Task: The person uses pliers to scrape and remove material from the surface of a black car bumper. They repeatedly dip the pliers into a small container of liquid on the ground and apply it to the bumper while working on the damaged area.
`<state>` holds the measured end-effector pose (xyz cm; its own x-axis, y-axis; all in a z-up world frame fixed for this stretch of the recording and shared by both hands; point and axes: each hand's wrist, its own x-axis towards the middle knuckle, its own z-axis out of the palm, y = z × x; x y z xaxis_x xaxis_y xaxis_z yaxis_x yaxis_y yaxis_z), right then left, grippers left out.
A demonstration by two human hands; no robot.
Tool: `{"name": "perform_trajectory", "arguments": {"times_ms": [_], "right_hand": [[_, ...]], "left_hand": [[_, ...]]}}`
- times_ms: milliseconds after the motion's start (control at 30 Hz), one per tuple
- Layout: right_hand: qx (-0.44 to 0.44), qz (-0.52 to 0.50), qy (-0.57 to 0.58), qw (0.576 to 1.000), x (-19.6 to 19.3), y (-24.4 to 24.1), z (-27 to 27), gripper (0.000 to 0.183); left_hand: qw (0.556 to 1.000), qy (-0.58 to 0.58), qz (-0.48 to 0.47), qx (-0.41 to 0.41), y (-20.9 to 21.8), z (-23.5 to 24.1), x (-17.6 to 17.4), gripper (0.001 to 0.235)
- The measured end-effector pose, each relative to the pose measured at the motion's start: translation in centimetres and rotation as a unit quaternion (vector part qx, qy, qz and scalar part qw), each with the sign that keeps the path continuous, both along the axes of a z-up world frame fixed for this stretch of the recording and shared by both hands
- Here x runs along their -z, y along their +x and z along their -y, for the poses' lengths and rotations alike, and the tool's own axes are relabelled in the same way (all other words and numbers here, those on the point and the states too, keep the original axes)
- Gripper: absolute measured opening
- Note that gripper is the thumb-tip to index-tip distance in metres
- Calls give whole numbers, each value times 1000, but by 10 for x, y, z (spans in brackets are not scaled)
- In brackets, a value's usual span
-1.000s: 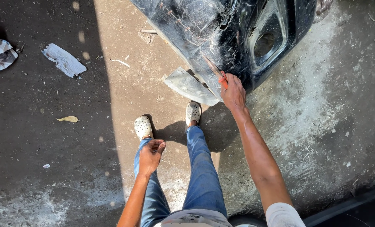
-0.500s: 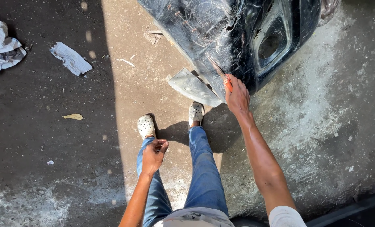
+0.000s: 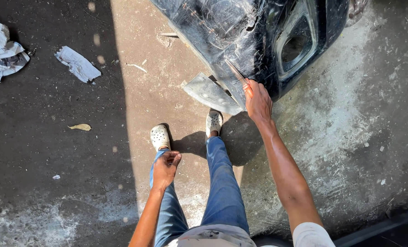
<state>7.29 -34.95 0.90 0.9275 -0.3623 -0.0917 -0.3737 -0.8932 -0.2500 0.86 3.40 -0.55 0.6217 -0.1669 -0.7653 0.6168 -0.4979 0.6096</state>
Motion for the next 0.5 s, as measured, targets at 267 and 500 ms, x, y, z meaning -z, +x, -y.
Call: {"name": "perform_trajectory", "arguments": {"times_ms": [267, 500], "right_hand": [[4, -5, 31, 999, -6, -2, -3, 37], [51, -52, 113, 991, -12, 5, -8, 31]], "left_hand": [[1000, -4, 1, -9, -5, -5, 5, 31], [1000, 5, 9, -12, -6, -11, 7, 31]]}}
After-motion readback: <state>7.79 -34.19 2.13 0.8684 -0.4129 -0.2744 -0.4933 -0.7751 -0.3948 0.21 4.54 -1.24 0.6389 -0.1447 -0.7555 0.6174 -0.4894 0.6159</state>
